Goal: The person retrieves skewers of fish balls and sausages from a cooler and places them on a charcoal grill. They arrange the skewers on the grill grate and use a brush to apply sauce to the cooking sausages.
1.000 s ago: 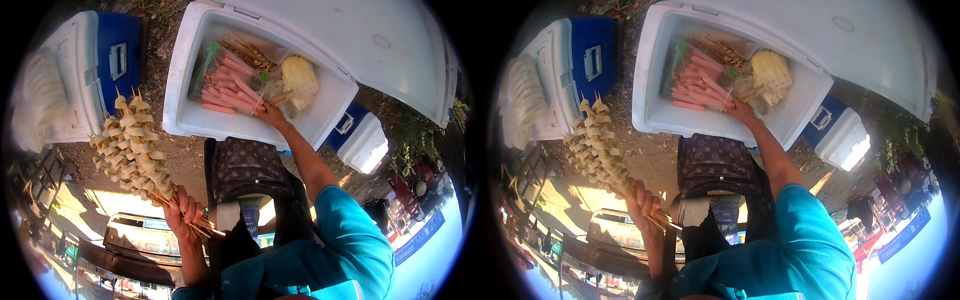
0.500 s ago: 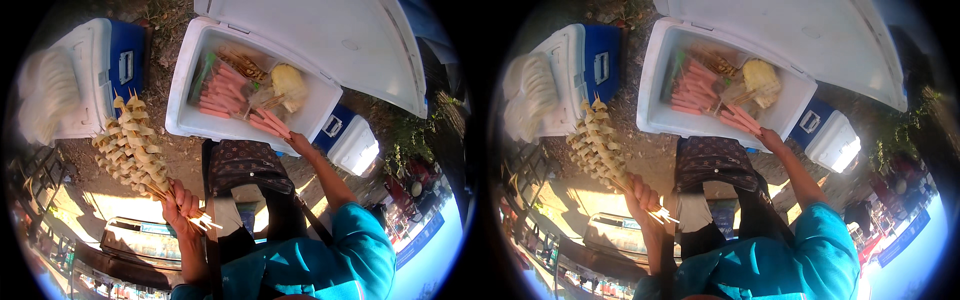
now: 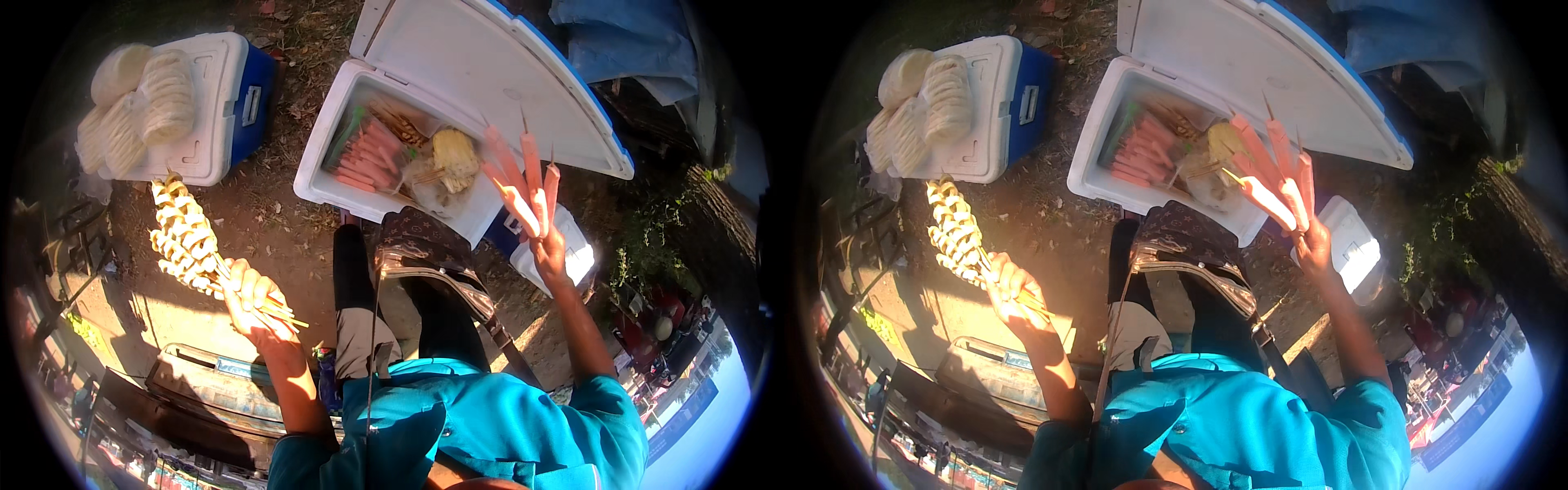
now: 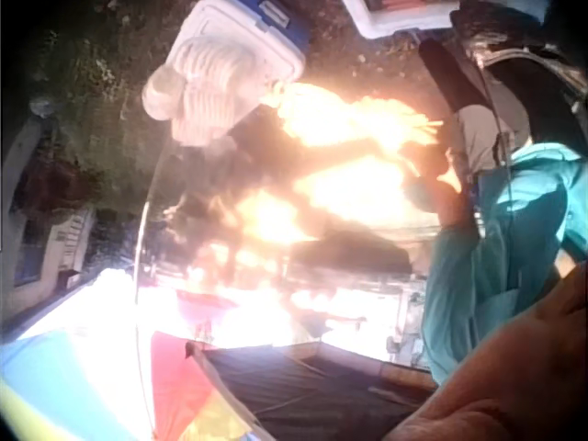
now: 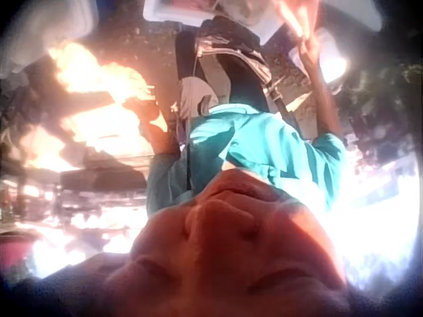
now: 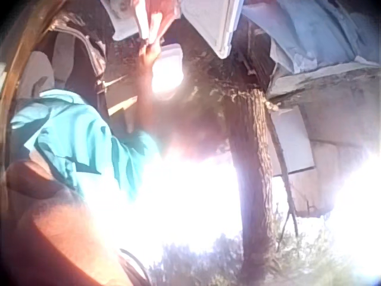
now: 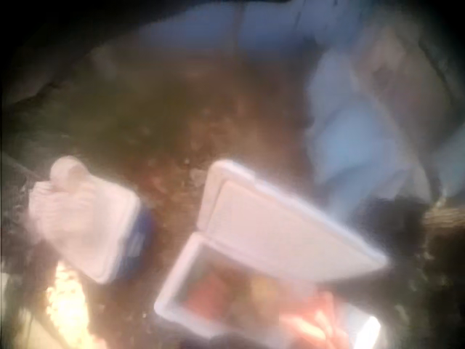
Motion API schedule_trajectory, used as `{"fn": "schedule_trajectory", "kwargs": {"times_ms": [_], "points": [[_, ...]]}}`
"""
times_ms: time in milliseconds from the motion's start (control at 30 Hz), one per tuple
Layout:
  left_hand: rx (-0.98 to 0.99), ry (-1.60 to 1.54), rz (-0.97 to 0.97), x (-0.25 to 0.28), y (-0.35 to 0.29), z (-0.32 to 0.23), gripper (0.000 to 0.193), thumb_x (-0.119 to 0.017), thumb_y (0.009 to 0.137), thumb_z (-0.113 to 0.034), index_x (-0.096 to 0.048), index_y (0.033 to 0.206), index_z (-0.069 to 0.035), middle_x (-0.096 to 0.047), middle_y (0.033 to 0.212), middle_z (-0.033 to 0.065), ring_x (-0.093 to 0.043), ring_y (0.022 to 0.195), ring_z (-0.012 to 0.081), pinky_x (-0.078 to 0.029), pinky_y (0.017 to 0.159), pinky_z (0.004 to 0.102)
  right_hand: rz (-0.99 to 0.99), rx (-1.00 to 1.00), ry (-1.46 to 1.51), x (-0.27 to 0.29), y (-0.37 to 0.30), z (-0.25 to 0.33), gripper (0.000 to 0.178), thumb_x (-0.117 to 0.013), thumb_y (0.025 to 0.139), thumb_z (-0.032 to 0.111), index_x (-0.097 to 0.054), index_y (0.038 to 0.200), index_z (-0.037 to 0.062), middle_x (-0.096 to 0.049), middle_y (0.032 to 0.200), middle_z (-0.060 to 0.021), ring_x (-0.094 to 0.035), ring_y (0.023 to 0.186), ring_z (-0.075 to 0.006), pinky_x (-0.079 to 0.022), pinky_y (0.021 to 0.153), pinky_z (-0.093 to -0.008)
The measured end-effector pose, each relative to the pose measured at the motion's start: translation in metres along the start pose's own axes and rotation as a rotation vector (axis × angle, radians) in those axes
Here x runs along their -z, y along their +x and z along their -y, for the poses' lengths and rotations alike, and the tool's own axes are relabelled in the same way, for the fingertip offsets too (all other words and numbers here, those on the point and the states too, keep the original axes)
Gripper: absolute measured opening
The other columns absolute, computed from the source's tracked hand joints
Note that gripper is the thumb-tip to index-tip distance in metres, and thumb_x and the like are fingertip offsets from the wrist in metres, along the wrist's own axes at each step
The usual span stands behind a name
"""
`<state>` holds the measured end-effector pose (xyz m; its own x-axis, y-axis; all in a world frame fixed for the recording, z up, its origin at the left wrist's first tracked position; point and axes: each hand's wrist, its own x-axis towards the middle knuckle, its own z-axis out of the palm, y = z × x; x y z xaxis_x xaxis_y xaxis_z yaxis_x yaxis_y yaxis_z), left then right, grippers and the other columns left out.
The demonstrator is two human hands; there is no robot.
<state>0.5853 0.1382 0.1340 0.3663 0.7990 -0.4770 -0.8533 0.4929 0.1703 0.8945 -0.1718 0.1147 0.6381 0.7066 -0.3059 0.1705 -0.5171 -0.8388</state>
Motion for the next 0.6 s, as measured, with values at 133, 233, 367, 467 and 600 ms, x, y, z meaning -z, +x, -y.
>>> {"fn": "schedule_trajectory", "kwargs": {"times_ms": [133,233,367,467,600], "points": [[-0.117,0.273,-0.085,0.014,-0.029,-0.030,0.015,-0.041,0.092,-0.016,-0.041,0.089,-0.001,-0.038,0.070,0.0004,-0.033,0.050,0.0042,-0.032,0.044,0.0165,-0.323,0.180,-0.095,0.049,0.071,0.094,0.017,-0.046,0.088,0.008,-0.053,0.102,0.0027,-0.057,0.083,-0.0001,-0.038,0.058,-0.0006,-0.029,0.050,-0.0153],[-0.234,0.437,-0.159,0.051,-0.072,-0.063,0.014,-0.043,0.091,-0.017,-0.042,0.084,-0.005,-0.038,0.068,-0.0014,-0.033,0.050,0.0038,-0.032,0.044,0.0171,-0.505,0.238,-0.296,0.091,0.127,0.113,0.017,-0.048,0.088,0.015,-0.054,0.096,0.0007,-0.058,0.076,-0.0054,-0.042,0.056,-0.0073,-0.034,0.051,-0.0198],[-0.403,0.581,-0.406,0.104,-0.163,-0.096,0.010,-0.049,0.088,-0.016,-0.046,0.083,-0.007,-0.042,0.069,-0.0014,-0.034,0.051,0.0044,-0.032,0.045,0.0180,-0.501,0.253,-0.485,0.106,0.185,0.051,0.033,-0.048,0.088,0.027,-0.051,0.095,-0.0050,-0.057,0.081,-0.0226,-0.052,0.072,-0.0296,-0.042,0.071,-0.0342],[-0.531,0.552,-0.586,0.113,-0.262,-0.101,0.008,-0.051,0.087,-0.015,-0.048,0.088,-0.008,-0.045,0.070,-0.0008,-0.036,0.050,0.0056,-0.032,0.044,0.0195,-0.360,0.267,-0.378,0.092,0.169,0.042,0.035,-0.048,0.087,0.026,-0.051,0.107,-0.0032,-0.060,0.088,-0.0203,-0.057,0.079,-0.0288,-0.043,0.071,-0.0343],[-0.675,0.410,-0.568,0.138,-0.353,-0.086,0.008,-0.052,0.086,-0.015,-0.049,0.088,-0.008,-0.046,0.068,-0.0002,-0.037,0.048,0.0062,-0.031,0.042,0.0206,-0.239,0.353,-0.401,0.079,0.179,0.003,0.031,-0.050,0.084,0.019,-0.053,0.105,-0.0029,-0.061,0.084,-0.0150,-0.057,0.073,-0.0267,-0.044,0.070,-0.0344]]}}
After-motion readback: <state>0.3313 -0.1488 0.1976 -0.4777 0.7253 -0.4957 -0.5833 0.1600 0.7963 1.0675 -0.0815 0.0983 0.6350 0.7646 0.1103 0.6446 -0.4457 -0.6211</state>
